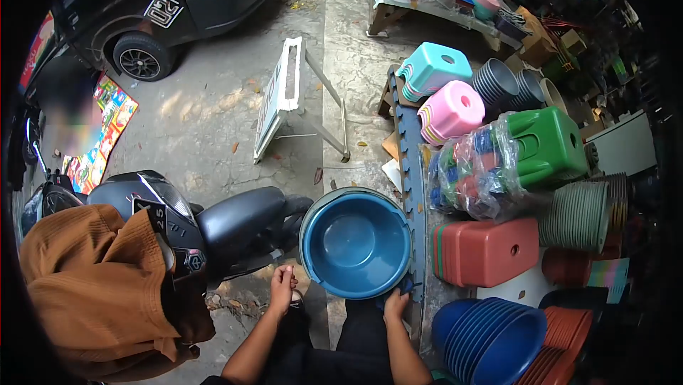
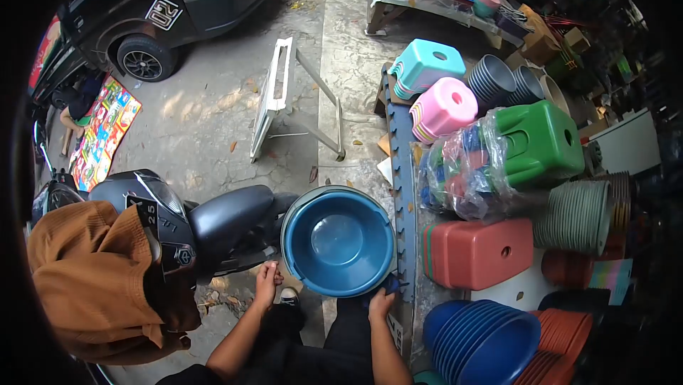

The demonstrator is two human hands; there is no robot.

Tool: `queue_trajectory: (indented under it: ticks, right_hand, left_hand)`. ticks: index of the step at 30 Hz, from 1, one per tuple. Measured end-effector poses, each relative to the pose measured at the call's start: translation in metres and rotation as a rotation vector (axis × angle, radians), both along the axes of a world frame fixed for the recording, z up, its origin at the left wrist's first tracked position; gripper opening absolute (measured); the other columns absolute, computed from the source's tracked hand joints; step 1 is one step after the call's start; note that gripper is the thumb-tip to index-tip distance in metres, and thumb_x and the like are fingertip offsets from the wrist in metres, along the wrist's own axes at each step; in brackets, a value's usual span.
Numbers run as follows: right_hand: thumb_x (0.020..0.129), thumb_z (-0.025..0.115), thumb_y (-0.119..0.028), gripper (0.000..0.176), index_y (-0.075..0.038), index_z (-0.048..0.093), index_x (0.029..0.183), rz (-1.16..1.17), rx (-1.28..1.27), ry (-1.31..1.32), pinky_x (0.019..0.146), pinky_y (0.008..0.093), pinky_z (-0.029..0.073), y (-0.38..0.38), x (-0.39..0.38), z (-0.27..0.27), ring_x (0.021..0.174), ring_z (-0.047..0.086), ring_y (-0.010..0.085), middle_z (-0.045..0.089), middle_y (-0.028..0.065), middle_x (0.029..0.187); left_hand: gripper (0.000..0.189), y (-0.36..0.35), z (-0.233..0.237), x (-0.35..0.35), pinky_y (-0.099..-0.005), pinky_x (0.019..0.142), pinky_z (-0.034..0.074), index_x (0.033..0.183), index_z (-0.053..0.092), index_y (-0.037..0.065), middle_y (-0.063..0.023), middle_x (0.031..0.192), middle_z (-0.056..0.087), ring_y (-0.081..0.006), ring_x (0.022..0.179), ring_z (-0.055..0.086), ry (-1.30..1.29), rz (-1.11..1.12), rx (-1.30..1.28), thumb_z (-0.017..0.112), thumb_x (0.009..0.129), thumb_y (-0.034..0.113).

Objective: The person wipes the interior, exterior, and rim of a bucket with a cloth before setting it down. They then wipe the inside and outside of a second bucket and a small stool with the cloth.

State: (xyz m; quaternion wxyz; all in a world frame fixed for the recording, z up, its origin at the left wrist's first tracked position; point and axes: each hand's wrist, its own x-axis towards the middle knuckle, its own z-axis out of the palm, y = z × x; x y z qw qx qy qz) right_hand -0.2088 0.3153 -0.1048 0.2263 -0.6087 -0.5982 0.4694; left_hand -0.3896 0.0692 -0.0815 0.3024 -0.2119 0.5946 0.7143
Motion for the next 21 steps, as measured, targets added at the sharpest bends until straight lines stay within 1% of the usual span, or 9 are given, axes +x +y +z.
queue_trajectory:
  ticks: [3, 5, 6, 8, 11, 13, 14, 17, 21]
  right_hand:
    - [0.087, 0.05, -0.011, 0.042, 0.007, 0.052, 0.125, -0.174, -0.058, -0.063, 0.096, 0.0358, 0.042, -0.002, 0.008, 0.067, 0.109, 0.057, 0.0291, 0.059, 0.0178, 0.122]
    - [0.084, 0.051, -0.013, 0.035, 0.007, 0.06, 0.112, -0.153, 0.082, 0.137, 0.09, 0.0396, 0.045, 0.002, -0.012, 0.123, 0.098, 0.062, 0.031, 0.066, 0.0179, 0.106]
    - [0.084, 0.051, -0.013, 0.035, 0.007, 0.06, 0.112, -0.16, 0.081, 0.145, 0.09, 0.0396, 0.045, 0.012, -0.021, 0.135, 0.098, 0.062, 0.031, 0.066, 0.0179, 0.106]
    - [0.083, 0.056, -0.015, 0.033, 0.006, 0.059, 0.108, 0.078, -0.087, 0.237, 0.087, 0.034, 0.046, 0.036, -0.033, 0.149, 0.093, 0.06, 0.0241, 0.064, 0.0151, 0.101]
    - [0.082, 0.057, -0.016, 0.031, 0.006, 0.06, 0.102, 0.234, -0.193, 0.1, 0.082, 0.0322, 0.046, 0.072, -0.074, 0.156, 0.088, 0.059, 0.0201, 0.063, 0.0127, 0.094]
    - [0.082, 0.054, -0.021, 0.039, 0.004, 0.062, 0.111, 0.488, -0.253, -0.113, 0.094, 0.0417, 0.044, 0.092, -0.099, 0.149, 0.102, 0.061, 0.0375, 0.065, 0.0231, 0.108]
    - [0.082, 0.054, -0.021, 0.039, 0.004, 0.062, 0.111, 0.497, -0.263, -0.112, 0.094, 0.0417, 0.044, 0.098, -0.11, 0.149, 0.102, 0.061, 0.0375, 0.065, 0.0231, 0.108]
    - [0.084, 0.051, -0.023, 0.041, 0.002, 0.062, 0.115, 0.648, -0.09, -0.399, 0.106, 0.0466, 0.036, 0.108, -0.138, 0.15, 0.119, 0.049, 0.0443, 0.054, 0.0283, 0.127]
    - [0.085, 0.052, -0.026, 0.044, 0.004, 0.059, 0.116, 0.782, 0.013, -0.474, 0.106, 0.046, 0.037, 0.113, -0.15, 0.142, 0.121, 0.047, 0.0439, 0.052, 0.0272, 0.126]
  left_hand:
    - [0.029, 0.004, 0.054, -0.009, -0.023, 0.065, 0.044, 0.116, 0.053, 0.004, -0.0002, 0.085, 0.052, -0.0083, 0.072, 0.05, 0.121, -0.083, -0.038, 0.062, 0.096, 0.023]
    - [0.042, 0.009, 0.061, -0.019, -0.0224, 0.069, 0.044, 0.124, 0.048, 0.005, -0.0015, 0.089, 0.055, -0.009, 0.08, 0.053, 0.289, -0.242, -0.218, 0.067, 0.092, 0.022]
    - [0.042, 0.013, 0.066, -0.025, -0.0224, 0.069, 0.044, 0.124, 0.048, 0.005, -0.0015, 0.089, 0.055, -0.009, 0.08, 0.053, 0.298, -0.248, -0.22, 0.067, 0.092, 0.022]
    - [0.054, 0.021, 0.08, -0.036, -0.0267, 0.075, 0.047, 0.127, 0.046, 0.001, -0.0029, 0.09, 0.055, -0.0118, 0.08, 0.054, 0.316, -0.319, -0.298, 0.075, 0.086, 0.02]
    - [0.056, 0.031, 0.09, -0.048, -0.0279, 0.074, 0.049, 0.124, 0.046, 0.0, -0.0052, 0.091, 0.057, -0.0124, 0.082, 0.057, 0.252, -0.346, -0.294, 0.078, 0.082, 0.019]
    - [0.056, 0.039, 0.09, -0.054, -0.0284, 0.073, 0.05, 0.122, 0.046, 0.0, -0.0057, 0.091, 0.058, -0.0127, 0.081, 0.058, 0.248, -0.36, -0.326, 0.079, 0.081, 0.018]
    - [0.056, 0.044, 0.091, -0.055, -0.0287, 0.073, 0.051, 0.12, 0.046, 0.0, -0.0058, 0.091, 0.058, -0.0129, 0.081, 0.058, 0.233, -0.358, -0.364, 0.08, 0.08, 0.018]
    - [0.054, 0.05, 0.074, -0.05, -0.0291, 0.072, 0.052, 0.117, 0.047, 0.0, -0.0062, 0.091, 0.06, -0.0134, 0.08, 0.059, 0.215, -0.359, -0.459, 0.081, 0.078, 0.016]
    - [0.049, 0.06, 0.065, -0.04, -0.0286, 0.07, 0.053, 0.112, 0.047, 0.001, -0.0075, 0.09, 0.061, -0.0148, 0.078, 0.061, 0.143, -0.284, -0.488, 0.08, 0.078, 0.011]
